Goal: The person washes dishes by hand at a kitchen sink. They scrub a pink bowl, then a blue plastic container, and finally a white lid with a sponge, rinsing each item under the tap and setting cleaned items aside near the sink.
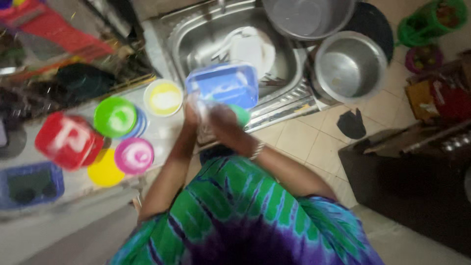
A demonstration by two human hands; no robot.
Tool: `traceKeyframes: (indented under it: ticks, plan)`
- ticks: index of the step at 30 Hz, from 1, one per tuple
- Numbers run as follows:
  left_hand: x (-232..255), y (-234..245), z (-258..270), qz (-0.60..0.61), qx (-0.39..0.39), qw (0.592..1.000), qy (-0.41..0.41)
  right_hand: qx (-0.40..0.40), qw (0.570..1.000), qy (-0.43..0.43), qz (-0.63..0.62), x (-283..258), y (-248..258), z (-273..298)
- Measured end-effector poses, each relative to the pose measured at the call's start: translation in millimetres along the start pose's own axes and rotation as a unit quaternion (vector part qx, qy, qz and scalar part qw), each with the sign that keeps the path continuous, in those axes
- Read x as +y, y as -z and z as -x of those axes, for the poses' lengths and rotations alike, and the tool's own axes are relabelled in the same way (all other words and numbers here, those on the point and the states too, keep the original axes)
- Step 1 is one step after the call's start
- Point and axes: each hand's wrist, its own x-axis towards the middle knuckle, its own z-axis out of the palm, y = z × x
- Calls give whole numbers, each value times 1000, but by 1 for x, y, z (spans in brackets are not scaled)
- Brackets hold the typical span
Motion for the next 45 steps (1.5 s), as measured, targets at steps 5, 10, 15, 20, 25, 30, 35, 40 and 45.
traceKeyframes:
  ticks: [5, 10, 15, 20, 25, 30, 35, 40, 45]
  plan:
    - [7, 13, 26, -155, 19, 987, -45, -165, 967, -69, 180, 11, 33, -14]
    - [13, -52, 19, -233, 13, 972, -11, -118, 982, -147, -8, -15, 29, -40]
    - [64, -64, -3, 217, -29, 954, 205, 32, 946, -219, -238, -22, 29, -57]
    - [117, -58, -39, 502, 2, 816, 287, 7, 986, -118, -118, -17, 61, -63]
    - [135, -64, -53, 591, 14, 737, 327, 80, 985, -125, -86, -39, 63, -61]
    - [147, -85, -58, 508, 84, 780, 357, 88, 789, -412, -448, 4, 54, -73]
    - [174, -82, -45, -30, -31, 989, -141, 209, 749, -360, -516, 38, 24, -62]
    - [173, -77, -81, 519, 111, 738, 416, 132, 909, -230, -322, 46, 2, -43]
    - [185, -63, -38, 295, -20, 936, 189, 175, 682, -427, -568, 85, 34, -44]
